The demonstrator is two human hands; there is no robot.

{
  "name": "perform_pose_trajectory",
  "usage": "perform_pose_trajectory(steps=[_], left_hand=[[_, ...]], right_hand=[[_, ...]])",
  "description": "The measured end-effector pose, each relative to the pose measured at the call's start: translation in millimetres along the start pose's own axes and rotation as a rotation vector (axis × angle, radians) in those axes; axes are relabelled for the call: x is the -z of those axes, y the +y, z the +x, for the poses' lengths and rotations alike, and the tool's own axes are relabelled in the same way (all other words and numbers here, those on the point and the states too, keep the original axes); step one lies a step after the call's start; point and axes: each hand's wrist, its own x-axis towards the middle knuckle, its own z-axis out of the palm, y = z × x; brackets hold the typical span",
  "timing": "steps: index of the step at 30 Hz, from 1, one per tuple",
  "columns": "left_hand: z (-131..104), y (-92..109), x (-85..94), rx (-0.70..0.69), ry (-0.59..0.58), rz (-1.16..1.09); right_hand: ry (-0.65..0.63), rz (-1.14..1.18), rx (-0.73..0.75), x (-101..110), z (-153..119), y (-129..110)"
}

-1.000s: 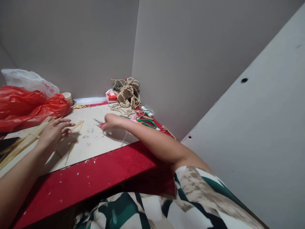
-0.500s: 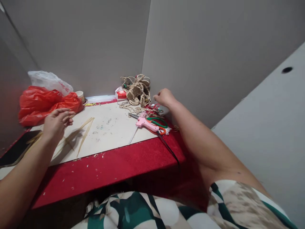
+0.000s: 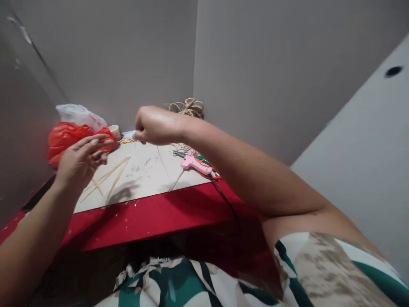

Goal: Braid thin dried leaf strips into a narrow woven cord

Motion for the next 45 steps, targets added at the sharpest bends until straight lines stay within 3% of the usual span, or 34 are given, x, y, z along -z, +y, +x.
perform_pose_trajectory(steps=[3, 5, 14, 19, 24, 28, 35, 45], left_hand=[[-21.5, 11.3, -16.1, 0.120, -0.190, -0.003], [-31.9, 13.5, -17.9, 0.181, -0.226, 0.004], [-41.5, 2.5, -4.8, 0.276, -0.189, 0.038], [-43.3, -6.3, 6.6, 0.257, -0.130, 0.046], [-42.8, -15.2, 20.4, 0.250, -0.078, 0.060], [-42.4, -24.6, 22.2, 0.261, -0.044, 0.063], [-44.1, -39.1, 21.2, 0.265, -0.048, 0.063], [-52.1, -50.3, 13.5, 0.404, -0.212, -0.051]], right_hand=[[-0.114, -0.090, -0.008, -25.5, 8.5, -17.7], [-0.152, -0.161, 0.000, -34.8, 11.9, -25.5], [-0.225, 0.004, 0.132, -49.9, 28.2, -18.4], [-0.358, 0.265, 0.154, -57.9, 36.2, -7.8], [-0.478, 0.648, 0.189, -68.2, 49.0, 19.2], [-0.483, 0.861, 0.215, -74.2, 56.1, 32.3], [-0.462, 1.021, 0.171, -83.8, 61.0, 28.4], [-0.415, 1.071, 0.073, -100.0, 66.9, 27.3]])
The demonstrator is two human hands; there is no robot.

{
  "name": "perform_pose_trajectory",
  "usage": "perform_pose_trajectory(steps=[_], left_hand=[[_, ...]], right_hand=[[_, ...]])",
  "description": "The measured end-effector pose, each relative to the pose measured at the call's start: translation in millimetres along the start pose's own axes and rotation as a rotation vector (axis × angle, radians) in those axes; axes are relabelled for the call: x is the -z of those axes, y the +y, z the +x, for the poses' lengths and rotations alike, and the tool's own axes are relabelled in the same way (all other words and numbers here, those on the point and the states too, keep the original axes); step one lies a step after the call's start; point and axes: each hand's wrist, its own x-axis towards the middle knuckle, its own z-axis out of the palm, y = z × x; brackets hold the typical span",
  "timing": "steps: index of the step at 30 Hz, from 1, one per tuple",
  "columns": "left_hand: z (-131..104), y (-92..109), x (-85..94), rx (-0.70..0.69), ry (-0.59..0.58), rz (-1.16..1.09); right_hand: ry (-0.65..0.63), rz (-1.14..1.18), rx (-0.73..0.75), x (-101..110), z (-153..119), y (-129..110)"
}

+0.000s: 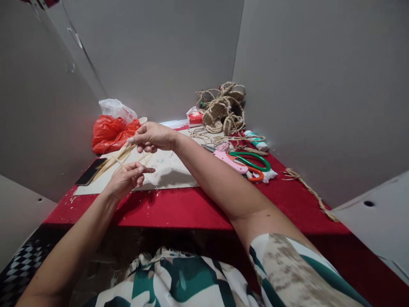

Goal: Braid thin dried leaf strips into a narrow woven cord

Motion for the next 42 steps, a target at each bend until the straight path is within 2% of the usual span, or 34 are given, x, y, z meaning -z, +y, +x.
perform_pose_trajectory(steps=[13, 21, 27, 29, 32, 34, 38, 42], left_hand=[[-7.8, -11.7, -8.8, 0.059, -0.013, -0.166], [-8.0, -16.8, -5.8, 0.020, 0.098, -0.282], [-8.6, -22.3, -10.9, -0.083, 0.202, -0.235], [-10.3, -23.9, -12.6, -0.100, 0.215, -0.201], [-10.9, -25.1, -11.3, -0.112, 0.225, -0.135], [-9.1, -25.9, -7.5, -0.117, 0.234, -0.090], [-4.2, -28.6, 4.1, -0.098, 0.209, -0.030], [-8.4, -28.9, 19.1, -0.019, 0.112, 0.078]], right_hand=[[0.135, -0.043, 0.056, -9.5, -0.3, -1.1], [0.198, -0.151, 0.049, -11.9, -1.0, -6.4], [0.383, -0.339, 0.176, -8.0, 9.2, 7.4], [0.350, -0.236, 0.186, -10.8, 11.1, 9.3], [0.213, -0.004, 0.155, -17.7, 10.5, 7.7], [0.177, 0.057, 0.137, -20.9, 9.4, 7.0], [0.243, 0.013, 0.115, -18.7, 9.4, 11.3], [0.278, -0.007, 0.129, -9.3, 9.3, 15.1]])
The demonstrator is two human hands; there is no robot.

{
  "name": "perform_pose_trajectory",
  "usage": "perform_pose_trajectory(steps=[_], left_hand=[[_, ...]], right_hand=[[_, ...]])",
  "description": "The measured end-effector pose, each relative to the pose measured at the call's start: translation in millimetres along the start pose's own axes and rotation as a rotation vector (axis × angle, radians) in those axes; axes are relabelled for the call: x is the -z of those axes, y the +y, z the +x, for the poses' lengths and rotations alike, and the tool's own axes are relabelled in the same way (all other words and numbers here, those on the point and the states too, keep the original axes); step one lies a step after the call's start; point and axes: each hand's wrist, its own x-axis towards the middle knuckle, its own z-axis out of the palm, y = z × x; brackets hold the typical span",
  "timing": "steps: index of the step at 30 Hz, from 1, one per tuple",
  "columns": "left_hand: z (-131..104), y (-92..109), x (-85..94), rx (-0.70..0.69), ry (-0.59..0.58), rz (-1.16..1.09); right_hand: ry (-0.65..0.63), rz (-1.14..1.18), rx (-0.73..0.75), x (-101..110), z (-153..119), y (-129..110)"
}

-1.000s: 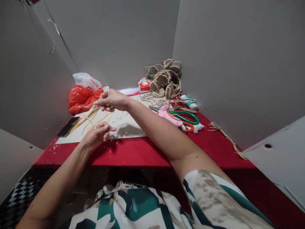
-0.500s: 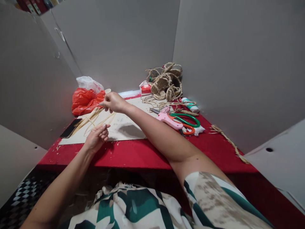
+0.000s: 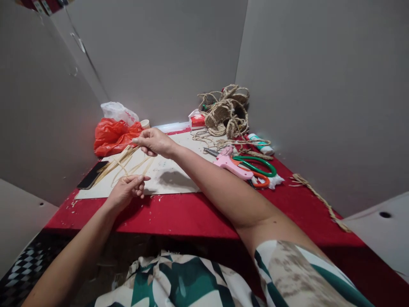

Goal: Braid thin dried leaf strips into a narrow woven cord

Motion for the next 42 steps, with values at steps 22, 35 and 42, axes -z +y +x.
perform_pose_trajectory(steps=[22, 35, 42], left_hand=[[15.6, 48.0, -13.8, -0.150, 0.010, -0.113], [24.0, 36.4, -7.1, -0.245, 0.144, -0.197], [28.5, 30.4, -2.7, -0.259, 0.141, -0.248]], right_hand=[[-0.005, -0.227, 0.163, -28.4, -12.1, -4.6], [0.408, 0.040, 0.169, -5.3, 3.9, 22.2], [0.280, 0.077, -0.029, -24.8, -11.0, 40.0]])
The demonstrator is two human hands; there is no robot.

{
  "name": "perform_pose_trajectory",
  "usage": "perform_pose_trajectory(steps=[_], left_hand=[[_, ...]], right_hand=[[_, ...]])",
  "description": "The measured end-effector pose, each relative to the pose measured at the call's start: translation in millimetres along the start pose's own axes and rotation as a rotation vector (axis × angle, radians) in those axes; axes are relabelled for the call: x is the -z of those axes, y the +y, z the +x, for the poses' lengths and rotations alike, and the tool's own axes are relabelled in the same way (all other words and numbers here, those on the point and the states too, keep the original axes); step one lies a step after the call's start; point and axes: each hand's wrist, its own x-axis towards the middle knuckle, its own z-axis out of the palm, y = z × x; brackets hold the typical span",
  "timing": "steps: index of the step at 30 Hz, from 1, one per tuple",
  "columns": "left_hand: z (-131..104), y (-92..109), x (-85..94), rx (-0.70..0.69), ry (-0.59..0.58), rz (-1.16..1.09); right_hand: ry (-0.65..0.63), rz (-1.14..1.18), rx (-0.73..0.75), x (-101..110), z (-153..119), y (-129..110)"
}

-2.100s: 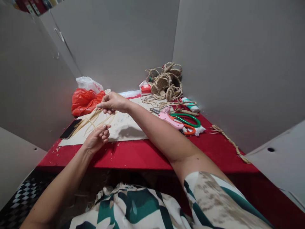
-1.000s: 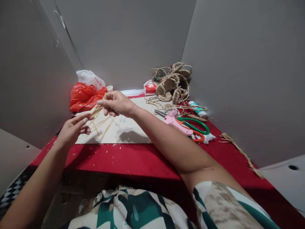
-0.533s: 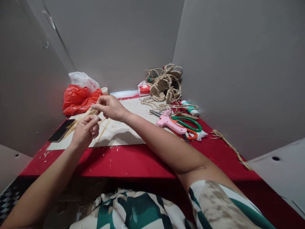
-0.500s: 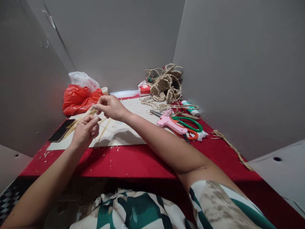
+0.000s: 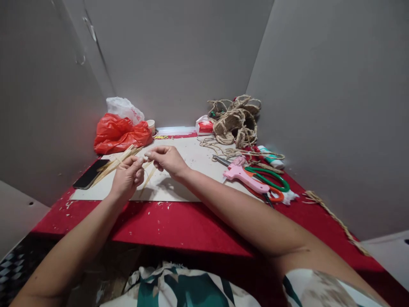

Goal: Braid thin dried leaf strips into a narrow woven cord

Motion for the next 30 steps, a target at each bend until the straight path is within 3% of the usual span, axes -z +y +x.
perform_pose_trajectory(steps=[4, 16, 30], left_hand=[[-0.3, -1.6, 3.9, 0.024, -0.022, 0.012], [1.3, -4.1, 9.3, 0.060, -0.074, 0.049], [1.3, -7.6, 8.5, -0.045, 0.020, 0.060]], right_hand=[[-0.026, 0.022, -0.052, -5.6, -6.2, 5.4], [0.022, -0.045, 0.017, -8.0, -4.5, 10.3], [0.128, -0.046, 0.092, -9.3, -6.9, 19.5]])
